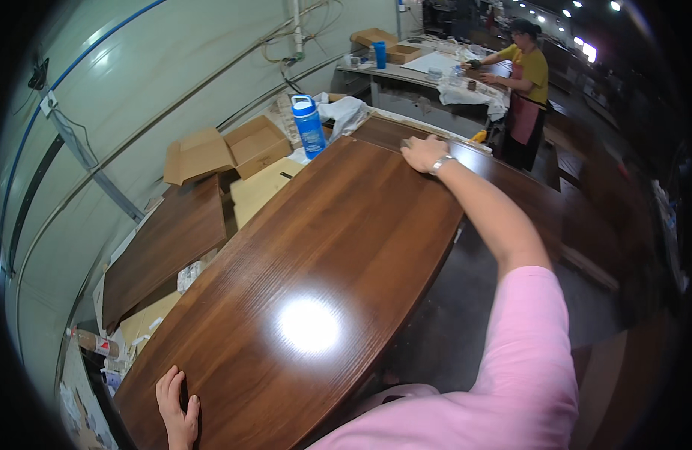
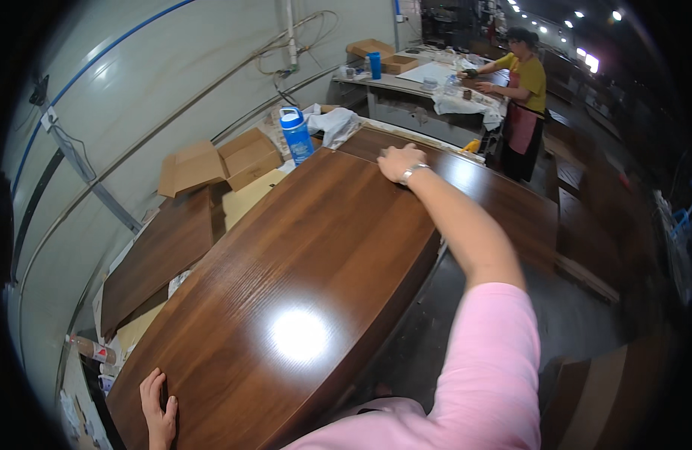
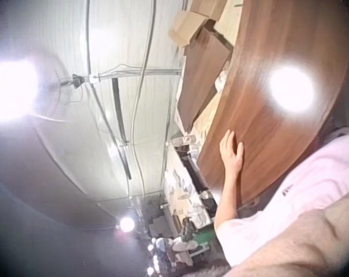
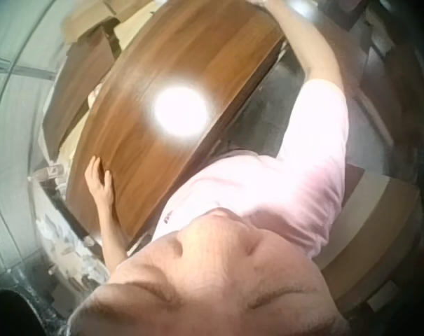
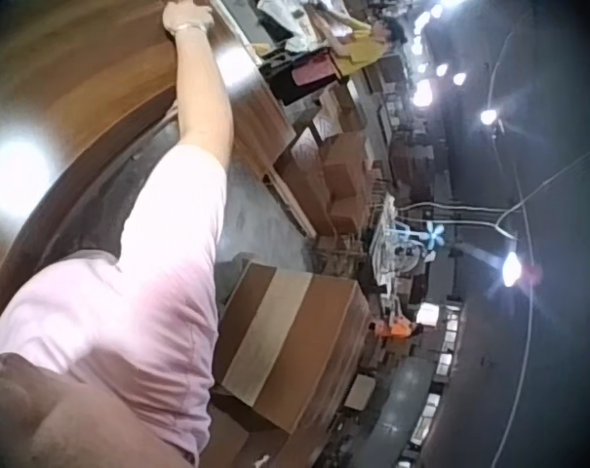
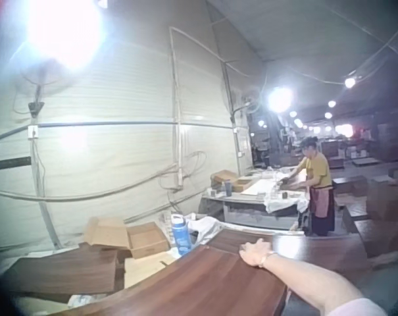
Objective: The person sands the surface and edges of a wooden panel, wipes it with a cloth, applies a liquid from a bottle, and polishes the wood with a fresh cloth.
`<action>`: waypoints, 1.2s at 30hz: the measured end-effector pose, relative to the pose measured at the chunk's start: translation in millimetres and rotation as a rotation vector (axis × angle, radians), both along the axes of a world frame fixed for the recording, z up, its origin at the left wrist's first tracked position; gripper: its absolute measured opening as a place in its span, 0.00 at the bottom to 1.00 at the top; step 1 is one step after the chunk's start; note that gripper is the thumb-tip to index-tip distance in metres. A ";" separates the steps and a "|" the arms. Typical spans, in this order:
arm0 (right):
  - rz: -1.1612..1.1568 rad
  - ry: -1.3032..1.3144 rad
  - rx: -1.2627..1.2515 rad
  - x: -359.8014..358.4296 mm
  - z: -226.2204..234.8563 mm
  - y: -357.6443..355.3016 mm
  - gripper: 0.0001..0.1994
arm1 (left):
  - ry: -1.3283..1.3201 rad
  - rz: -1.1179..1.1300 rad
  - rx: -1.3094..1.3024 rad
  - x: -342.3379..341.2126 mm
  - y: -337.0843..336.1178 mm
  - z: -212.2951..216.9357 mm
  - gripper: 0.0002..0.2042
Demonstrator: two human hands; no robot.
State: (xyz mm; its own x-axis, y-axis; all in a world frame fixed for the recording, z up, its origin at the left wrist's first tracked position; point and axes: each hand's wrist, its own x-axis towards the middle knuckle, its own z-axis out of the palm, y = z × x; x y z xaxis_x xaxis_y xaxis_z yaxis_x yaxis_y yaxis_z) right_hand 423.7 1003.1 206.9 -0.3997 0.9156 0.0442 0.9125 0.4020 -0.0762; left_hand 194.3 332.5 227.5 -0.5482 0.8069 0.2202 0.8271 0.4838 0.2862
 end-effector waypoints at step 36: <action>-0.257 0.576 0.452 158.2 -54.9 -75.3 0.25 | 0.150 -0.094 -0.001 4.4 3.6 -4.8 0.20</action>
